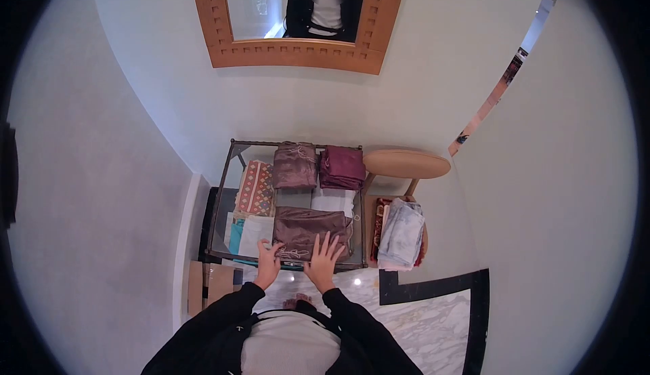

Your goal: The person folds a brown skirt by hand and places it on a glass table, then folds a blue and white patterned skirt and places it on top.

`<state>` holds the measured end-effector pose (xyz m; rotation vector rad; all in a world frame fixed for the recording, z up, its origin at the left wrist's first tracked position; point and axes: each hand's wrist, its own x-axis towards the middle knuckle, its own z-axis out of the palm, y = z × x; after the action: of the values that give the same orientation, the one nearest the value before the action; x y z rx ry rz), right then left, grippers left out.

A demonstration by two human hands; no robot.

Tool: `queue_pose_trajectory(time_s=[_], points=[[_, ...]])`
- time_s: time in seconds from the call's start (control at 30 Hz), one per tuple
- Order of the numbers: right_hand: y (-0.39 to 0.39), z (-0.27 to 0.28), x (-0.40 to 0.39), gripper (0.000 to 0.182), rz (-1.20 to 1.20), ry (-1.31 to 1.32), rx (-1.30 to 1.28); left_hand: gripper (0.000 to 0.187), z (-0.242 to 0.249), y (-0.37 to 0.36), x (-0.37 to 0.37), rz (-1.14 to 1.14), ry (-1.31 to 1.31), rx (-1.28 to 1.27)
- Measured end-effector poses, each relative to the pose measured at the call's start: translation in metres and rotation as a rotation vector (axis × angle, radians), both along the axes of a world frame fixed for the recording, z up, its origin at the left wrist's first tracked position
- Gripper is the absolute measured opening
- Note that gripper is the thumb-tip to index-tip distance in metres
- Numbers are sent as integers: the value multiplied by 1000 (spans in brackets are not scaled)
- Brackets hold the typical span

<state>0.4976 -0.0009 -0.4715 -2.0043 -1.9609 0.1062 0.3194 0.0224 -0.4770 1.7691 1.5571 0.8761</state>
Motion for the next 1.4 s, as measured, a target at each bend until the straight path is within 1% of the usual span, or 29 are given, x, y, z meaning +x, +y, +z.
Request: queue_pose_trajectory(time_s=[0.1, 0.17, 0.2, 0.23, 0.3, 0.33, 0.37, 0.4, 0.43, 0.47, 0.5, 0.53, 0.6, 0.63, 0.73, 0.77, 0.87, 0.9, 0.97, 1.0, 1.03, 1.1, 1.13, 1.17, 1.2, 1.27, 1.3, 1.37, 1.4], points=[[6, 16, -7, 87, 192, 151, 56, 39, -50, 6, -4, 34, -73, 48], [13, 13, -11, 85, 294, 262, 56, 35, -81, 15, -3, 94, -400, -197], [16, 16, -13, 84, 346, 318, 55, 34, -80, 17, -3, 126, -563, -320], [18, 24, -14, 75, 304, 330, 104, 32, -79, 19, -6, 115, -661, -351], [31, 13, -12, 69, 169, 464, 105, 29, -70, 28, -9, 97, -862, -411], [37, 4, -12, 67, 99, 531, 103, 28, -57, 29, -8, 121, -825, -414], [46, -4, -8, 61, 80, 420, 199, 27, -43, 31, -3, 143, -787, -416], [53, -9, -5, 59, 74, 539, 127, 26, -31, 33, 0, 163, -751, -417], [60, -14, -3, 58, 68, 656, 54, 32, -26, 34, 2, 78, -690, -286], [66, -20, 0, 57, 62, 773, -21, 36, -22, 36, 0, 50, -766, -357], [73, -32, 6, 56, 136, 701, 12, 40, -21, 39, -3, 21, -840, -428], [78, -41, 8, 57, 138, 738, 28, 45, -20, 41, -5, -10, -915, -497], [87, -63, 12, 57, 139, 811, 59, 54, -19, 47, -2, -44, -881, -467], [97, -102, 17, 54, 103, 942, -43, 59, -18, 50, 2, -61, -866, -452], [96, -66, 29, 51, 34, 1363, -281, 67, 11, 52, 25, -257, -471, -58], [93, -57, 35, 45, -9, 1381, -378, 70, 25, 48, 36, -267, -331, -44], [93, -56, 52, 39, -99, 1802, -473, 73, 42, 43, 71, -412, -292, 18], [92, -57, 59, 36, -102, 1837, -499, 77, 44, 41, 81, -418, -235, 24], [87, -37, 73, 38, -101, 1781, -528, 84, 47, 39, 96, -430, -119, 38], [84, -17, 77, 38, -100, 1754, -544, 86, 51, 37, 102, -420, -85, 17], [81, 0, 82, 47, -95, 1731, -538, 87, 57, 36, 106, -408, -52, -3], [74, 15, 90, 55, -231, 1612, -434, 94, 68, 33, 112, -416, -16, -1], [70, 22, 93, 59, -298, 1550, -382, 95, 66, 32, 116, -431, -88, 51], [66, 28, 94, 66, -257, 1585, -377, 97, 63, 31, 121, -447, -159, 103], [66, 25, 96, 65, -240, 1473, -351, 98, 59, 31, 124, -463, -231, 156], [67, 13, 99, 62, -208, 1247, -305, 100, 50, 29, 129, -531, -429, -113], [68, 1, 101, 58, -230, 1133, -259, 101, 44, 28, 131, -559, -526, -248], [73, -31, 108, 49, -267, 905, -165, 99, 25, 29, 130, -477, -637, -277], [75, -38, 110, 45, -284, 792, -118, 99, 18, 31, 128, -435, -692, -290]])
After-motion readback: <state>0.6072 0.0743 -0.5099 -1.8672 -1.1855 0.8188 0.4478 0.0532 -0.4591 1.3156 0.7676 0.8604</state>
